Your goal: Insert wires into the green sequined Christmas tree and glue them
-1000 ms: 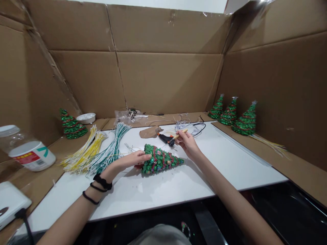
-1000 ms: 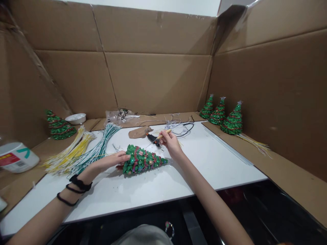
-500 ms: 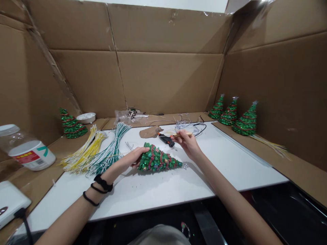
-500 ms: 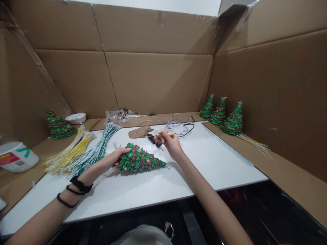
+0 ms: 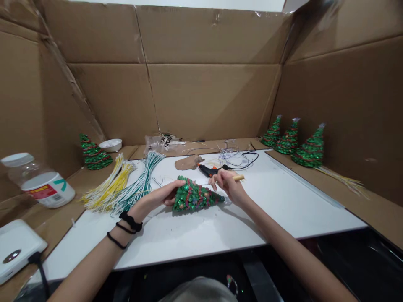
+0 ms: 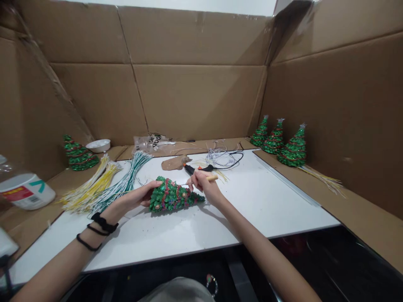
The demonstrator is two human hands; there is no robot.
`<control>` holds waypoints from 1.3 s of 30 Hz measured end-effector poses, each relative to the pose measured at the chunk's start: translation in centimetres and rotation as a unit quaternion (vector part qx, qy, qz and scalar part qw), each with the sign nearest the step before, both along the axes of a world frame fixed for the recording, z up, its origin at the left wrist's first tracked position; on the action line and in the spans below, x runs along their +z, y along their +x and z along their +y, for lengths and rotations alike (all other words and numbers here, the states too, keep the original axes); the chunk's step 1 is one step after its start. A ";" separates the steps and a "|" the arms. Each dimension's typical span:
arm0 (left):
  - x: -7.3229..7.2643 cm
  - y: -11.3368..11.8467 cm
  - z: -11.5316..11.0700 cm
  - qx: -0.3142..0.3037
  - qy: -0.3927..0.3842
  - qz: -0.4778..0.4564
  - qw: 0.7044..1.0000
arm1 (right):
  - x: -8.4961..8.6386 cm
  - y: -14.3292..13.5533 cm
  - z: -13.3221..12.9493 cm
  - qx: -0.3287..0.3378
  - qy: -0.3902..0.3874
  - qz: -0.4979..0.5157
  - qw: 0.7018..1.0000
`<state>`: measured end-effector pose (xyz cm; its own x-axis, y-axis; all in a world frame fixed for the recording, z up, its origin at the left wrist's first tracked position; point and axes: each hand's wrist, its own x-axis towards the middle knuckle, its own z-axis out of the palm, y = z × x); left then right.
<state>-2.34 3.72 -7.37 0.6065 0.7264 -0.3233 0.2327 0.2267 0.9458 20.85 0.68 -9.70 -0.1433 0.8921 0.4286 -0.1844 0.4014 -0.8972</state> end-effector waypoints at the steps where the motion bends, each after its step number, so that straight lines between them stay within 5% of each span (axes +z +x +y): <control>1: 0.0 0.0 0.0 -0.005 0.001 0.003 1.000 | -0.2 -0.2 -0.1 0.007 0.008 -0.005 1.000; 15: -0.5 -0.8 0.4 -0.089 0.020 0.011 0.996 | -0.5 -0.6 -0.9 0.008 0.055 -0.083 0.995; 21: -0.7 -0.6 0.3 -0.066 0.025 0.001 0.998 | 0.4 -1.0 -1.5 -0.004 0.138 -0.154 0.978; 39: -0.6 -0.2 -0.1 -0.079 0.044 0.007 0.996 | 0.3 -1.1 -1.7 -0.012 0.152 -0.141 0.978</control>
